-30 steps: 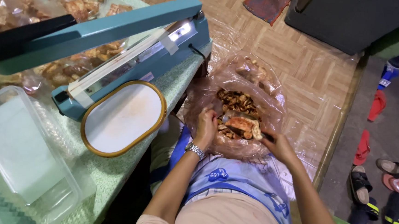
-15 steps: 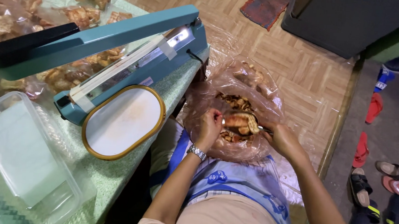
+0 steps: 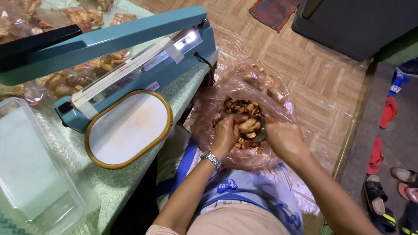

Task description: Filling plastic bags with snacks and sealing them using an impulse sealer

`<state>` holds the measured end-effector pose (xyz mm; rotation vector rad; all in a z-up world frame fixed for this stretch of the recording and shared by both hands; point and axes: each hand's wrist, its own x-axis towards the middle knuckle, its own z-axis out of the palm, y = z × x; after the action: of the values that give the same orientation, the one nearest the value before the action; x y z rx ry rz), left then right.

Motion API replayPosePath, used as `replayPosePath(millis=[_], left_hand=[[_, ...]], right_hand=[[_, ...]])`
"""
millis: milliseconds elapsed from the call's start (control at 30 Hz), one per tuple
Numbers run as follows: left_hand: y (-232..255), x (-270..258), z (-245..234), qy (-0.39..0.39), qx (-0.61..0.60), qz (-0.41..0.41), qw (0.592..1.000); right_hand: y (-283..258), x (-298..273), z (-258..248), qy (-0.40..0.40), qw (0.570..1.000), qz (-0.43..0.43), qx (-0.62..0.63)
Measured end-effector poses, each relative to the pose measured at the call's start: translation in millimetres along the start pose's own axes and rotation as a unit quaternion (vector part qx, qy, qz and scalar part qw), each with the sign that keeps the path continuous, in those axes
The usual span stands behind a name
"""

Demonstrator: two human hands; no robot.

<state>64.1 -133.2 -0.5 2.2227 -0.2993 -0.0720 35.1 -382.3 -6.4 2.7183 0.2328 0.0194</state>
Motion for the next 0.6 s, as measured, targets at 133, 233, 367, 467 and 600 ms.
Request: replayPosePath(millis=[133,233,367,467,600], left_hand=[[-2,2,1,-0.015,-0.067,-0.037,0.997],[-9,6,4,-0.003,-0.061,-0.037,0.997],[-13,8,13,0.008,-0.072,-0.014,0.997],[-6,7,-1,0.024,-0.062,-0.002,0.998],[-26,8,-26,0.050,-0.092,-0.039,0.994]], right_hand=[[-12,5,-124,0.035,0.998,-0.048,0.020],[-11,15,-150,-0.048,0.997,-0.037,0.051],[-18,13,-138,-0.041,0.998,-0.043,0.030],[-8,-4,-155,0.070,0.995,-0.047,-0.051],[14,-11,-179,0.048,0.999,0.013,0.013]])
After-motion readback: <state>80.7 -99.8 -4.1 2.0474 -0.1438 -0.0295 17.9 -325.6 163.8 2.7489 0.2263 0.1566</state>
